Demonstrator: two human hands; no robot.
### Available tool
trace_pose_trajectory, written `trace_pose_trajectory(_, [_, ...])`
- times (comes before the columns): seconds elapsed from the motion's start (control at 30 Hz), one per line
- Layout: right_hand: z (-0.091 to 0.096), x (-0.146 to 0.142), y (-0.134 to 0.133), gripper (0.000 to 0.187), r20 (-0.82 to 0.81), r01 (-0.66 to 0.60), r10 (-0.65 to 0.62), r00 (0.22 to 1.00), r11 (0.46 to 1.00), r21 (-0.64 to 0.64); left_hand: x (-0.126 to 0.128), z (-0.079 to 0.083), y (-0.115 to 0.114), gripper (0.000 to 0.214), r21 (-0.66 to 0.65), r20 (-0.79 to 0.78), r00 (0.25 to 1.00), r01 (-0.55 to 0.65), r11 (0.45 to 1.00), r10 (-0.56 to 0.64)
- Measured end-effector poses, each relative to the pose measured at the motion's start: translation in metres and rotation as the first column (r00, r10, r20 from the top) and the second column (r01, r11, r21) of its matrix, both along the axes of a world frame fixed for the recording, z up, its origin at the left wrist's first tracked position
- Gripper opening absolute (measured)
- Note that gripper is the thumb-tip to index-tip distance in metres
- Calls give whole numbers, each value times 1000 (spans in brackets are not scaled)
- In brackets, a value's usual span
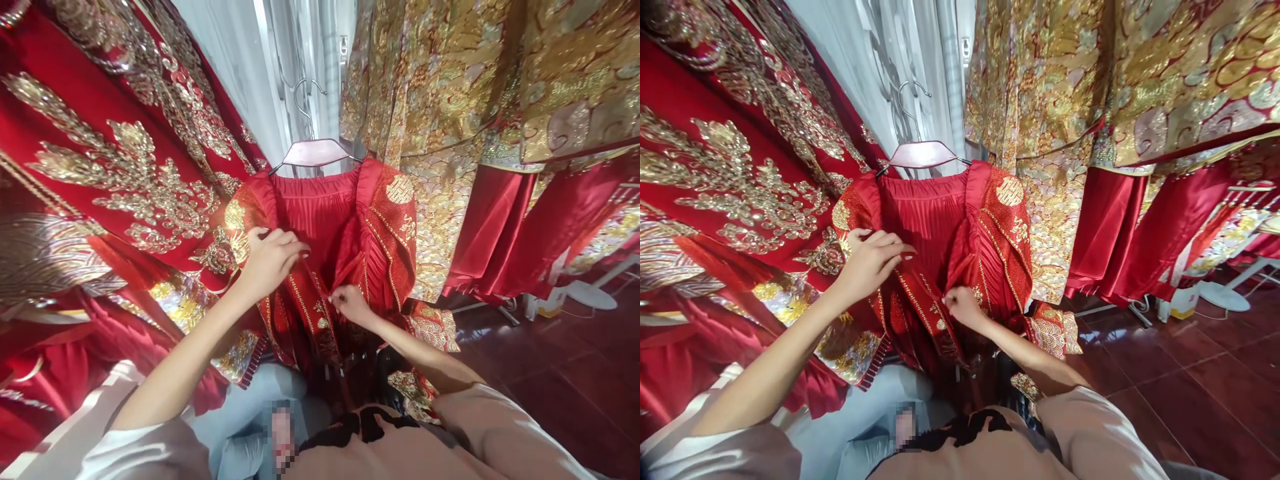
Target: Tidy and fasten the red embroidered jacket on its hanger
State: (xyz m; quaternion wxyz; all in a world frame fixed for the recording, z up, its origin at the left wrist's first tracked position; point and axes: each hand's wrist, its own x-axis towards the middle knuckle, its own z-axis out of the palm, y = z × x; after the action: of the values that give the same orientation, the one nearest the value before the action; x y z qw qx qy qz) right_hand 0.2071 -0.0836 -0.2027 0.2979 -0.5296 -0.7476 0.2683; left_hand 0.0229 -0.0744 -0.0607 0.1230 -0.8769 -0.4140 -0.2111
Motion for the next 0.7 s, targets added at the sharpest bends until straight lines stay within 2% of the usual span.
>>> trace_pose_trajectory(0.07, [-17, 6, -11, 30, 106, 17, -13, 994, 999, -43, -7, -4, -2, 31, 11, 4, 1000, -5, 1000, 5])
trace_pose_trajectory(0.13, [-16, 21, -18, 27, 179, 51, -41, 983, 997, -55, -14, -7, -4, 30, -15, -6, 999, 43, 999, -43])
trace_pose_trajectory(0.2, [5, 43, -19, 24, 266, 119, -101, 959, 992, -51, -20, -3, -6, 31, -43, 26, 989, 147, 988, -146])
trace_pose_trajectory(0.27, [43, 66, -14, 22, 323, 245, -253, 912, 967, 67, -22, 7, -8, 31, 4, 149, 972, 184, 983, -182])
trace_pose_trajectory(0.3, [64, 75, -9, 25, 308, 321, -364, 879, 929, 182, -21, 13, -8, 31, 48, 241, 962, 123, 991, -131])
trace_pose_trajectory(0.37, [104, 84, 7, 33, 164, 433, -530, 832, 805, 406, -14, 23, -2, 29, 61, 418, 901, -153, 986, 114])
trace_pose_trajectory(0.4, [120, 83, 17, 34, 82, 459, -556, 827, 752, 473, -7, 25, 3, 32, 16, 463, 845, -311, 950, 269])
trace_pose_trajectory(0.47, [140, 73, 41, 34, -13, 475, -545, 838, 717, 510, 9, 24, 21, 42, -86, 465, 721, -540, 837, 513])
trace_pose_trajectory(0.5, [144, 68, 53, 32, -31, 479, -541, 840, 715, 509, 15, 21, 31, 46, -111, 456, 681, -595, 796, 572])
trace_pose_trajectory(0.53, [146, 63, 64, 28, -49, 490, -543, 838, 711, 505, 19, 17, 41, 46, -116, 465, 661, -614, 780, 589])
trace_pose_trajectory(0.6, [147, 61, 79, 13, -127, 522, -531, 838, 711, 471, 16, 13, 57, 36, -129, 536, 653, -563, 817, 535])
trace_pose_trajectory(0.63, [148, 66, 83, 9, -189, 522, -490, 851, 744, 418, 8, 13, 61, 29, -169, 587, 645, -494, 853, 489])
trace_pose_trajectory(0.7, [157, 85, 85, 7, -348, 431, -342, 873, 875, 220, -17, 24, 61, 22, -326, 697, 576, -275, 904, 426])
